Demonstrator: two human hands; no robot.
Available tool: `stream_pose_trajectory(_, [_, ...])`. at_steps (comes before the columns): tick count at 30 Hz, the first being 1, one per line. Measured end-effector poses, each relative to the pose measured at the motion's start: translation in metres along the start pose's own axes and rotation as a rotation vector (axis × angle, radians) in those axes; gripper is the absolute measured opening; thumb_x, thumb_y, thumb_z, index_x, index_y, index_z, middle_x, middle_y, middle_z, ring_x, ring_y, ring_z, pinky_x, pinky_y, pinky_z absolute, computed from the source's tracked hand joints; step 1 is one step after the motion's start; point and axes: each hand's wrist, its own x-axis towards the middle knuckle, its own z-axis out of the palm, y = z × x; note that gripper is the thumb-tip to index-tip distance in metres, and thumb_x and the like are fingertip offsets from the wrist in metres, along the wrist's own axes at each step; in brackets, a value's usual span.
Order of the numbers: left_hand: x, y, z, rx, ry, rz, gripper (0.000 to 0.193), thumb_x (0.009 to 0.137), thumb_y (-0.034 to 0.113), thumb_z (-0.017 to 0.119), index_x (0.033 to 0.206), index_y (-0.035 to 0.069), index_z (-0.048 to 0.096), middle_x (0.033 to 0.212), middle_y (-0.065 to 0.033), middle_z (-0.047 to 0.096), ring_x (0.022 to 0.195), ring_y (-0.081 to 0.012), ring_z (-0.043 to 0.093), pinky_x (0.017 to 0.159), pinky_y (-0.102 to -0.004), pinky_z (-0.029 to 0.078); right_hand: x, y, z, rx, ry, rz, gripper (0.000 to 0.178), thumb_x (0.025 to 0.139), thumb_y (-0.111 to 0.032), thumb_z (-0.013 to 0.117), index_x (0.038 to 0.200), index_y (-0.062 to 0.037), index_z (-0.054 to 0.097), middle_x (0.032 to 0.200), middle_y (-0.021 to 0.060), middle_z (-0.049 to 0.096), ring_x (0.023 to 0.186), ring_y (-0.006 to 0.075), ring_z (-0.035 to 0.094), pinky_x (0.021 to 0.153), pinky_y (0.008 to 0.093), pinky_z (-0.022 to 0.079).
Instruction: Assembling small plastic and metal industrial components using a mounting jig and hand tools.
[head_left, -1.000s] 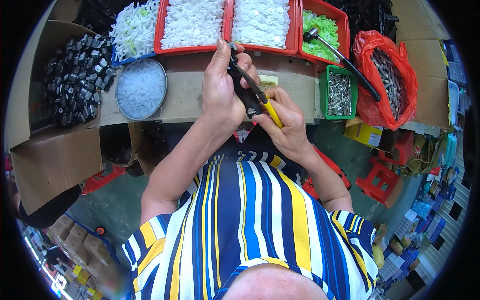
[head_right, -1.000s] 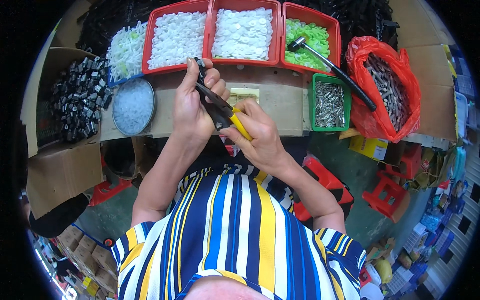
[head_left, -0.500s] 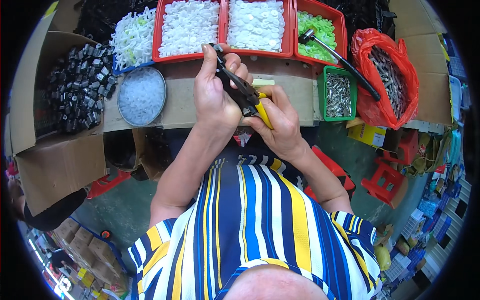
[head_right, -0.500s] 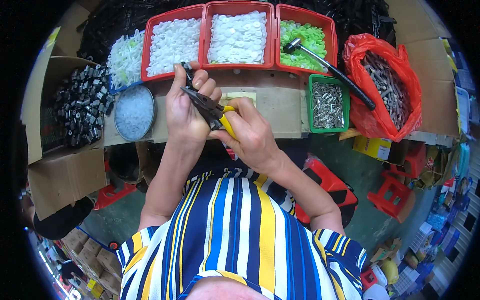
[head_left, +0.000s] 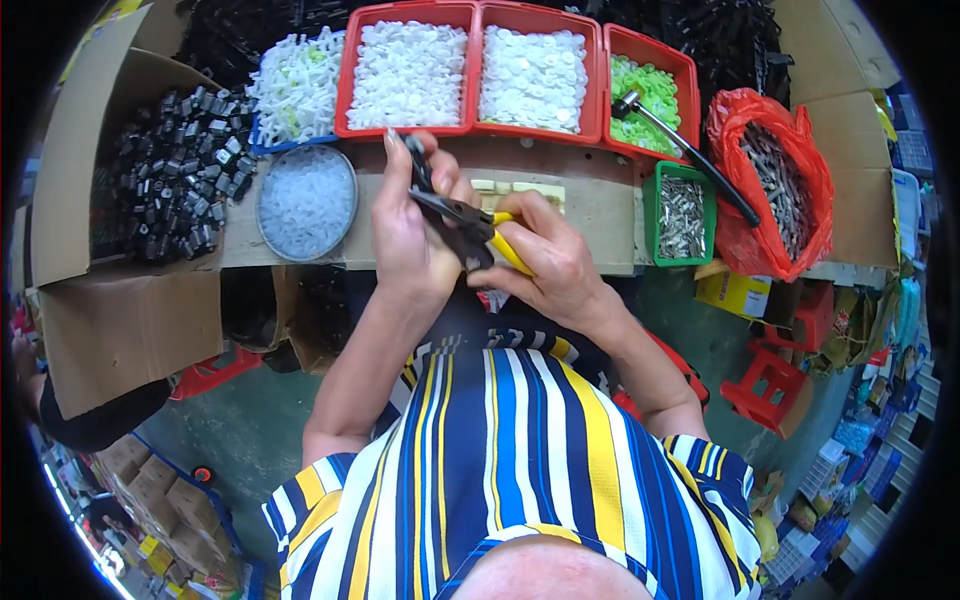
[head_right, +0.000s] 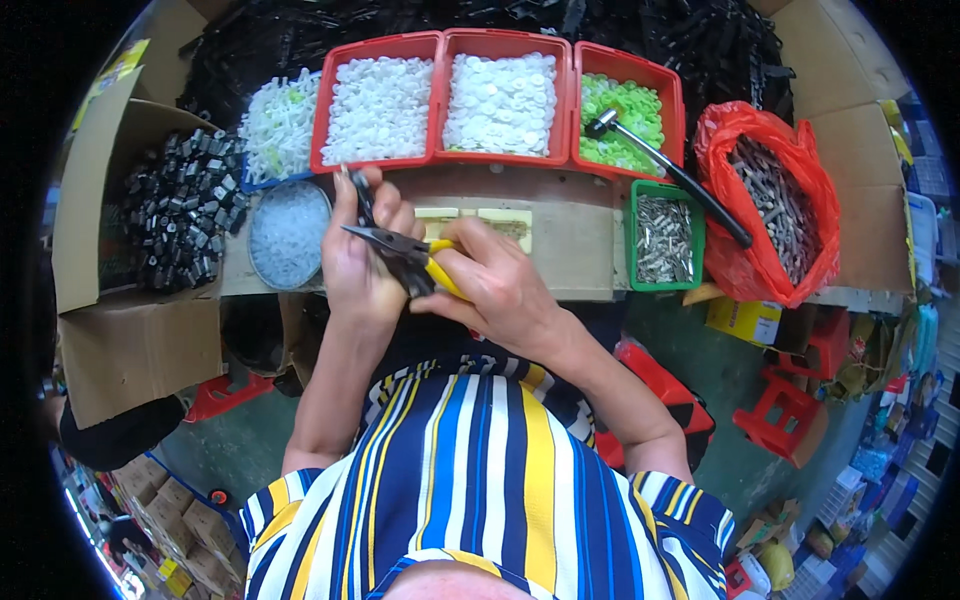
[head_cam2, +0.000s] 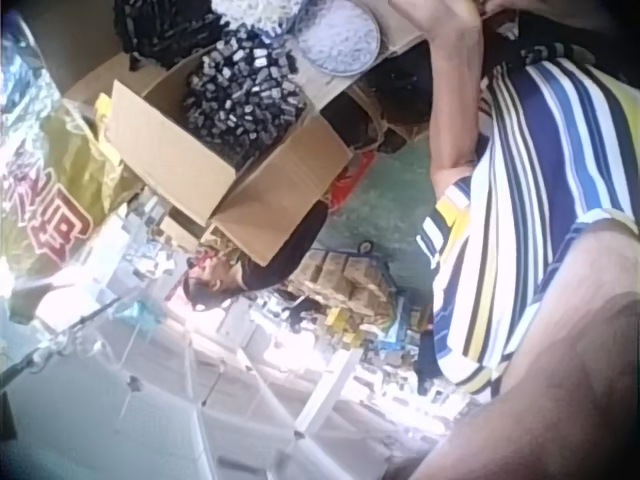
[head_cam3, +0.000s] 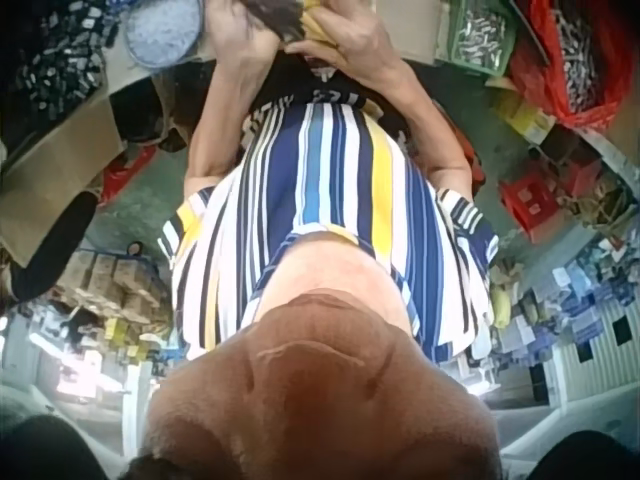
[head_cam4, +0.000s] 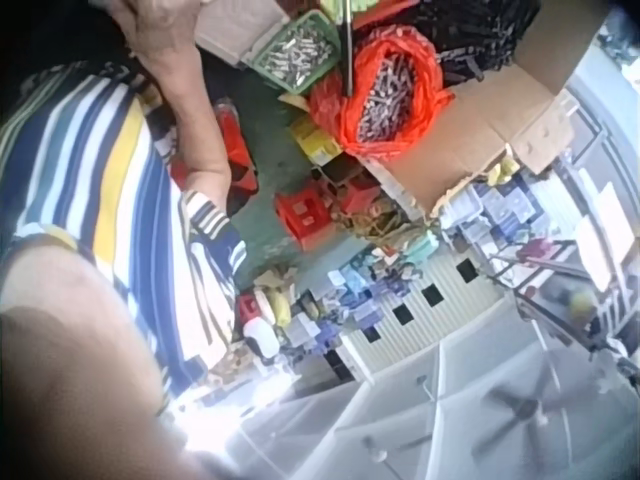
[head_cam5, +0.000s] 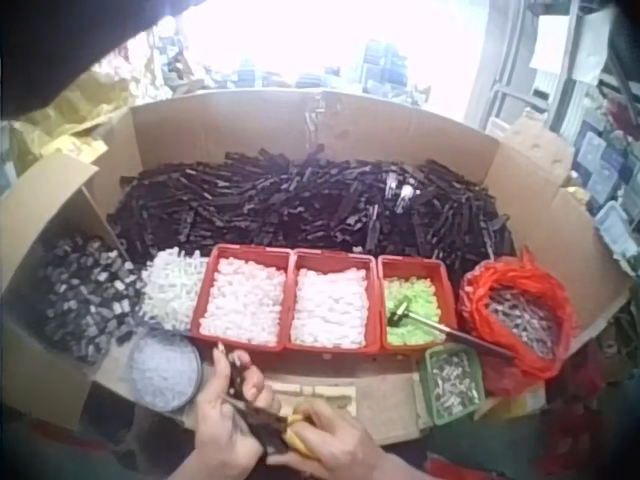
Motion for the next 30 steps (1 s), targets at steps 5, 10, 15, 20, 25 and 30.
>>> stream_pose_trajectory(5, [-0.052, 0.041, -0.039, 0.646, 0.244, 0.039, 0.026, 0.105, 0.03, 0.047, 0.103, 0.005, 0.054, 0.069, -0.0026, 0.049, 0.053, -0.0119, 0.047, 0.049, -0.0243, 0.037, -0.027, 0.04, -0.024, -0.2, -0.009, 0.144, 0.036, 0.079, -0.03, 0.078, 0.093, 0.0011, 0.064, 0.1, 0.017, 0.058, 0.087, 0.0347, 0.061, 0.074, 0.0433, 0.048])
stream_pose_trajectory(10, [-0.122, 0.103, -0.13, 1.453, 0.416, -0.186, 0.024, 0.096, 0.024, 0.063, 0.095, 0.001, 0.062, 0.07, -0.0024, 0.057, 0.063, -0.0099, 0.057, 0.056, -0.0258, 0.045, -0.05, 0.08, -0.056, -0.509, 0.017, 0.273, 0.028, 0.08, -0.021, 0.077, 0.092, 0.0013, 0.065, 0.102, 0.0165, 0.059, 0.091, 0.0349, 0.06, 0.076, 0.0429, 0.049])
stream_pose_trajectory(15, [-0.124, 0.13, -0.143, 1.863, 0.426, 0.169, 0.017, 0.088, 0.009, 0.069, 0.098, -0.005, 0.068, 0.085, -0.0127, 0.067, 0.07, -0.0193, 0.063, 0.065, -0.0315, 0.049, -0.035, 0.073, -0.06, -0.535, -0.027, 0.266, 0.029, 0.081, -0.018, 0.075, 0.101, 0.0001, 0.064, 0.111, 0.0147, 0.059, 0.1, 0.0332, 0.059, 0.083, 0.0423, 0.047])
stream_pose_trajectory(20, [-0.071, 0.161, -0.116, 2.129, 0.385, 0.468, 0.014, 0.087, 0.001, 0.062, 0.1, -0.003, 0.067, 0.092, -0.0169, 0.064, 0.08, -0.0339, 0.062, 0.074, -0.0389, 0.05, 0.016, 0.069, -0.064, -0.564, 0.031, 0.085, 0.017, 0.084, -0.014, 0.072, 0.094, -0.0015, 0.066, 0.102, 0.0125, 0.061, 0.095, 0.03, 0.061, 0.08, 0.0403, 0.047])
stream_pose_trajectory(25, [-0.028, 0.19, -0.144, 2.475, 0.303, 0.732, 0.03, 0.084, 0.0, 0.064, 0.114, 0.0, 0.062, 0.108, -0.0181, 0.06, 0.102, -0.0357, 0.056, 0.088, -0.0429, 0.047, 0.113, 0.087, -0.05, -0.489, 0.023, -0.126, 0.008, 0.087, -0.007, 0.066, 0.092, 0.0003, 0.066, 0.095, 0.0135, 0.063, 0.09, 0.0317, 0.063, 0.076, 0.0418, 0.051])
stream_pose_trajectory(30, [-0.008, 0.195, -0.149, 2.564, 0.276, 0.696, 0.031, 0.082, 0.0, 0.066, 0.112, 0.001, 0.061, 0.103, -0.0169, 0.06, 0.104, -0.037, 0.054, 0.09, -0.0438, 0.046, 0.213, 0.159, -0.032, -0.59, -0.025, -0.205, 0.021, 0.086, 0.004, 0.062, 0.104, -0.0034, 0.07, 0.102, 0.015, 0.065, 0.095, 0.0334, 0.066, 0.081, 0.0388, 0.055])
